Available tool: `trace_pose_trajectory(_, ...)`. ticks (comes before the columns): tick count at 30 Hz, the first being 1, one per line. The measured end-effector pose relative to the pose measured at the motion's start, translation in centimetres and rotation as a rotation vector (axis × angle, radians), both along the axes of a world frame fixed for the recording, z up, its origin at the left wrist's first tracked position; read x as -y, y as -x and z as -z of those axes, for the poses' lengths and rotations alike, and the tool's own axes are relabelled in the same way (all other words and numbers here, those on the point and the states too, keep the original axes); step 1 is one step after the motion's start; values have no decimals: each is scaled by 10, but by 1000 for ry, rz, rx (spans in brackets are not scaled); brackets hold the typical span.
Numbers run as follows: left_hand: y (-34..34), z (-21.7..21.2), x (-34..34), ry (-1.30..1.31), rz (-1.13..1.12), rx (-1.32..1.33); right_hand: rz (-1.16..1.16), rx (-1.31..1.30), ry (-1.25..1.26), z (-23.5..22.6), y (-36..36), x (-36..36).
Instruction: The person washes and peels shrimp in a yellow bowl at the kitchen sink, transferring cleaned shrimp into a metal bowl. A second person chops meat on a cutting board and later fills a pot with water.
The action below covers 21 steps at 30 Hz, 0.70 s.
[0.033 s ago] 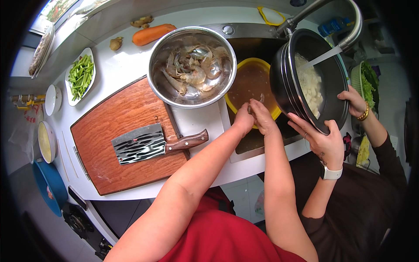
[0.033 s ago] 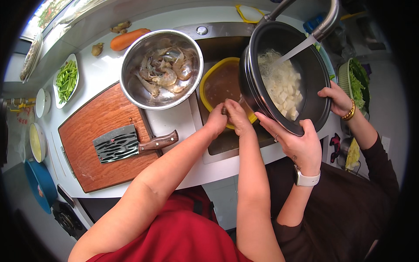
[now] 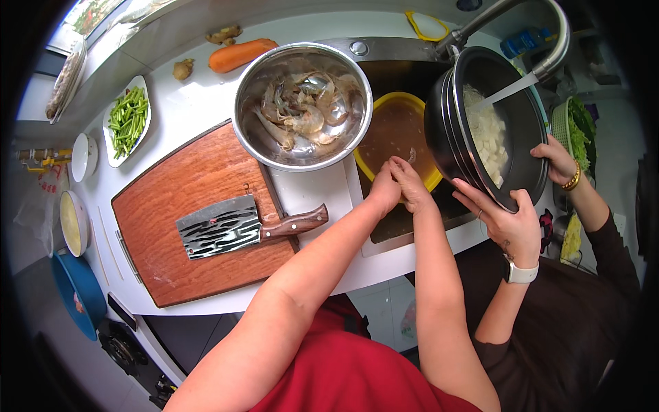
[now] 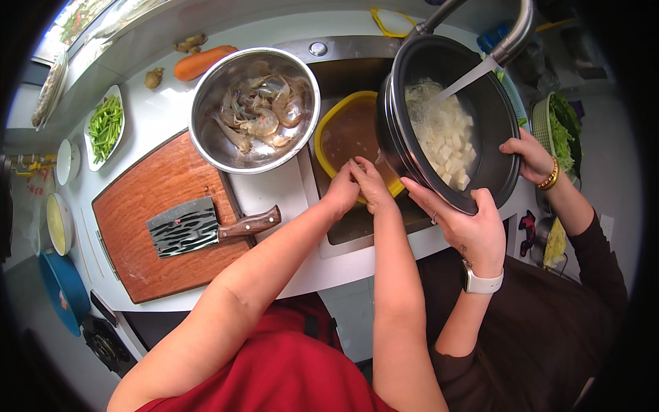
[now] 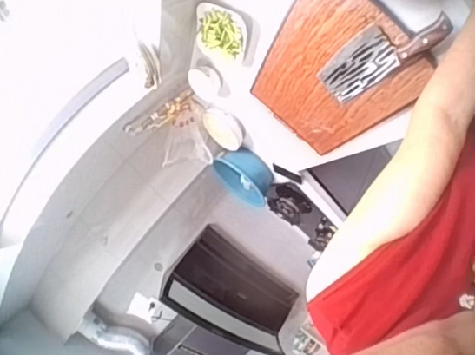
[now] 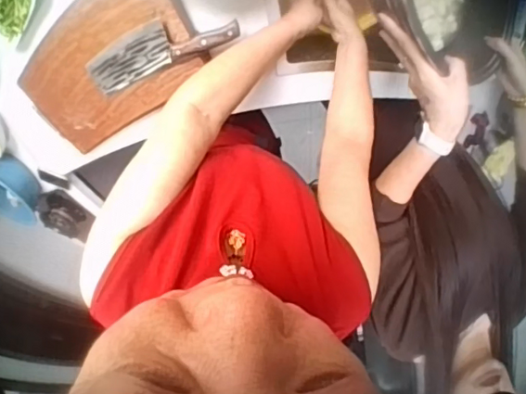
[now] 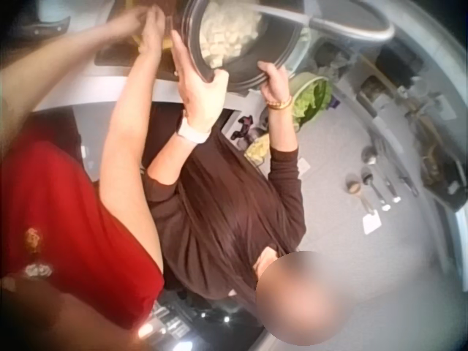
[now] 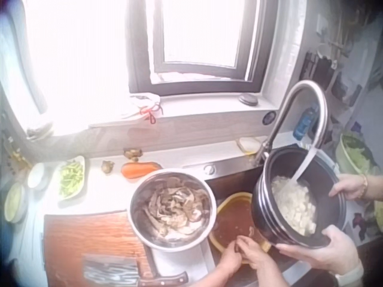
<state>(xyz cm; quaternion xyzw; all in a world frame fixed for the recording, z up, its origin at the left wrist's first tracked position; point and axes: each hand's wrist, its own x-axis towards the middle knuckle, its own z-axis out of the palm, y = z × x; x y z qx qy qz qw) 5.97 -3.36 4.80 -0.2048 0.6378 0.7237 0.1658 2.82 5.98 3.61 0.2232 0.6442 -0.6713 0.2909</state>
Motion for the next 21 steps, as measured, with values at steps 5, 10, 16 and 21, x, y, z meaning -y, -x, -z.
trace_pose_trajectory(5, 2, -5, -1, -109, -95, 116, 109, 127, -300, 32, 28, 0)
trace_pose_trajectory(10, -2, -4, 2, 128, -91, 68, -609, -276, -1059, 64, 27, 0)
trace_pose_trajectory(16, -3, -17, 3, 156, -111, 114, -394, -458, -880, 43, 37, -14)
trace_pose_trajectory(21, -2, -9, 6, 128, -145, 174, 146, -251, 4, -13, 18, 5)
